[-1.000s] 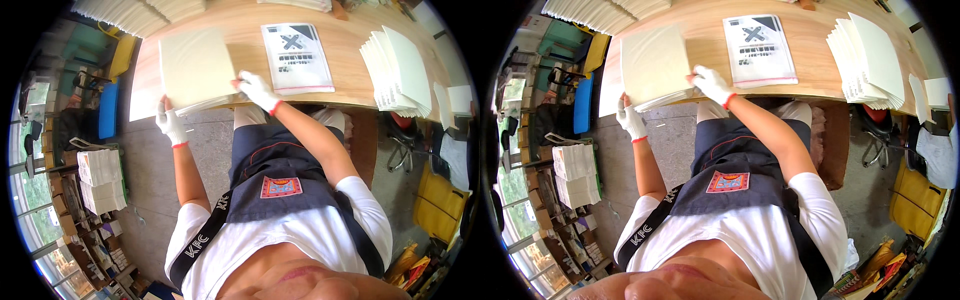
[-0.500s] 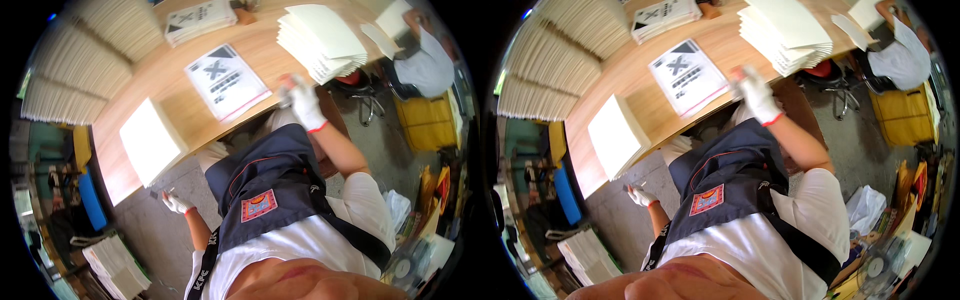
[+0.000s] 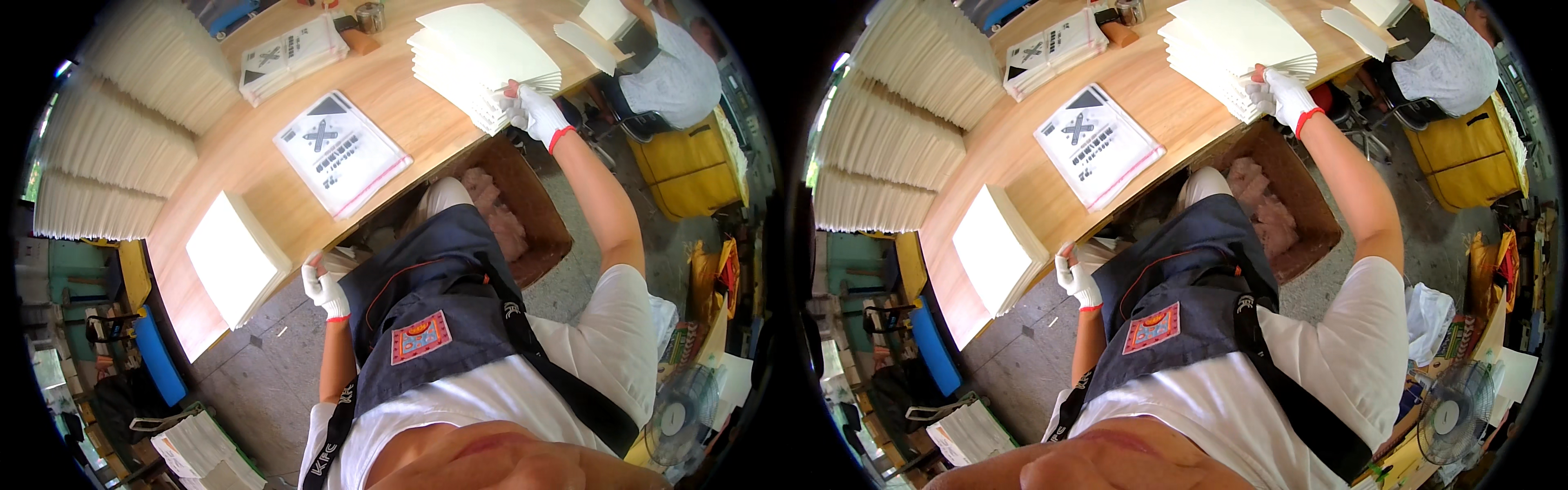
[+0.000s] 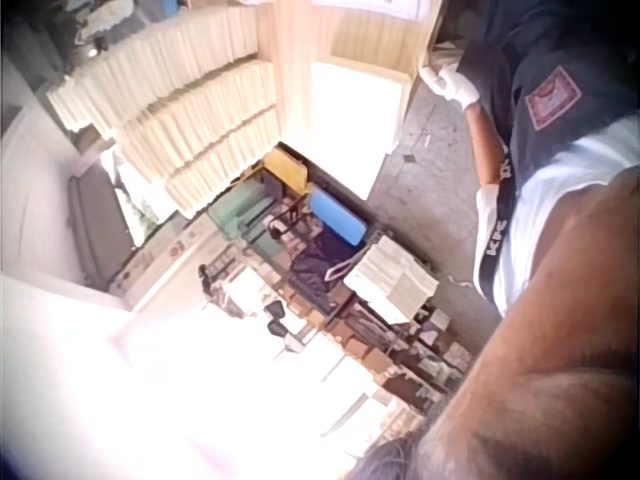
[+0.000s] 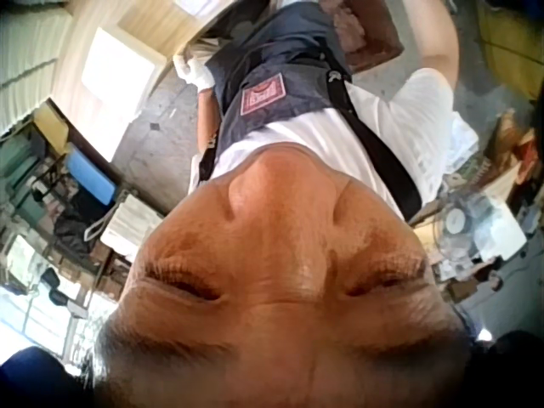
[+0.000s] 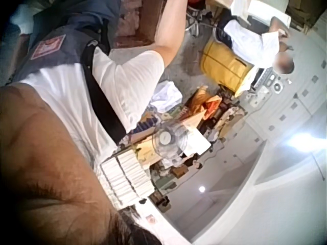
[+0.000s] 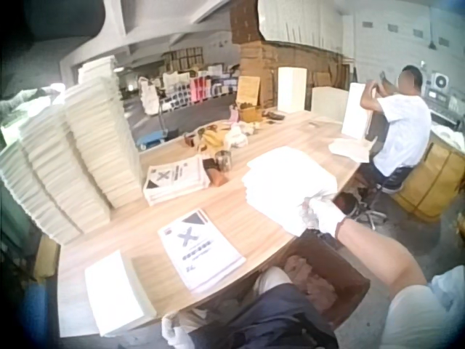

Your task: The person repeatedly picks up a white book and a plastic cover, inserts the book into the cover, and places the finished item on a stack. The process is repeated continuously with items from a pile on the table.

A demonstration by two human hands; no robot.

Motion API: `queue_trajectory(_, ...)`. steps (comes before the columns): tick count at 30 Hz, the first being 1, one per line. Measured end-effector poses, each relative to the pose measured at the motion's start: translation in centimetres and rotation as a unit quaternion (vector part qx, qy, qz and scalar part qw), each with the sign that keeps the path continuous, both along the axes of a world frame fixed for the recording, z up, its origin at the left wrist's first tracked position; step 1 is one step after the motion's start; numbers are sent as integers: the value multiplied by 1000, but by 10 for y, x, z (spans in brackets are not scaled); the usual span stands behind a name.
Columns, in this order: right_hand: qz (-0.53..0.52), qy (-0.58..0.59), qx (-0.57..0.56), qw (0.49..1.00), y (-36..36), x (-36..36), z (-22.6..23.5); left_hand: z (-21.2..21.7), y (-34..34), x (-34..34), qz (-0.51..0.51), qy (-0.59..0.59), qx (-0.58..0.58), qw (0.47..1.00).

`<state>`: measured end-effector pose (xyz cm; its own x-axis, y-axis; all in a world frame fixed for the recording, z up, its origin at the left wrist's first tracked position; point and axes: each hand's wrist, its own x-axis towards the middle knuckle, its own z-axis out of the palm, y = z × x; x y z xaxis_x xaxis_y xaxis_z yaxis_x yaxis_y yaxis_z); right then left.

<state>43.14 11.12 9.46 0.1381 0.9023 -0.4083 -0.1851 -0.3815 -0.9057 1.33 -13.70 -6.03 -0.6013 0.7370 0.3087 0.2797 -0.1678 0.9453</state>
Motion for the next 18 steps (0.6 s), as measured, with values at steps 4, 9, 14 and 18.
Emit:
queue_trajectory(4,0,53,14,999,1,-5,6,7,18,14,-44,26,-17,999)
queue_trajectory(9,-50,129,-5,990,10,5,9,26,39,31,-90,76,-18,993)
queue_trajectory(14,-25,196,-36,980,-21,7,13,36,55,25,-122,200,-29,972)
queue_trajectory(18,91,232,22,968,-19,48,-19,59,93,23,-131,385,-119,906)
